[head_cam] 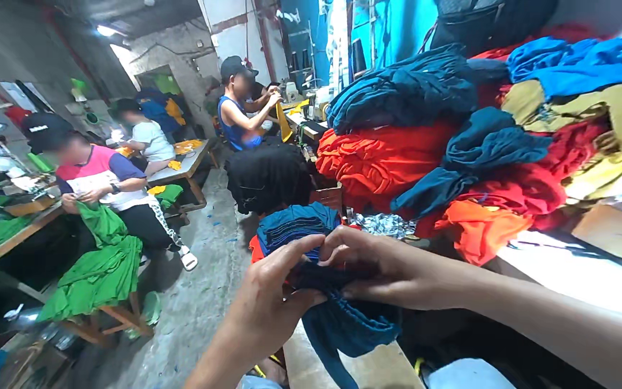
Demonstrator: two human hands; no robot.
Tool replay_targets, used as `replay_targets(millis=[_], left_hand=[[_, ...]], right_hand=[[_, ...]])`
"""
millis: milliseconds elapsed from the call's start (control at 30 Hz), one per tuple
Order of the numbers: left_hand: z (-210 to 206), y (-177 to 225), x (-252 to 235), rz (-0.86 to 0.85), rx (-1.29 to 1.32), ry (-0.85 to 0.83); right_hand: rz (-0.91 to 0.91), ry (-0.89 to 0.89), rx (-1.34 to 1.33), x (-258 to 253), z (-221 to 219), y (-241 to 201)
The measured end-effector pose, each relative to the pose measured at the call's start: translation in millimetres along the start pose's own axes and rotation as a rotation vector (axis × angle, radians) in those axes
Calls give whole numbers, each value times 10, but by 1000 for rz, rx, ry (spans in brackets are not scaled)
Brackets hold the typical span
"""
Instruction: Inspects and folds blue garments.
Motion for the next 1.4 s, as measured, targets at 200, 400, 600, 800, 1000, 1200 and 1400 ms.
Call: replay_targets(millis=[200, 400, 600, 800, 1000, 1200, 1400], left_hand=[[123, -85, 178, -27, -69, 44], [248, -91, 212, -73, -2, 52], [307, -26, 260, -26, -59, -60], [231, 143, 242, 33, -66, -206], [228, 41, 265, 11, -57, -157], [144, -13, 285, -122, -49, -217], [173, -98, 357, -101, -34, -174]], right_hand=[[222, -4, 228, 141, -98, 81], [154, 23, 416, 145, -195, 230], [114, -2, 322, 105, -265, 150], [35, 181, 113, 76, -219, 2], [70, 242, 20, 198, -171, 215], [86, 192, 136, 266, -339, 196], [110, 241, -56, 233, -342, 152]])
Point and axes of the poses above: each hand's wrist, its own x-axis away from the middle knuckle, its own z-axis out of the back of the hand, y = z × x, the point moved 3 cm from there along -x, towards the middle knuckle, and after that the axes turned 8 degrees about -z, right-handed, at the moved point
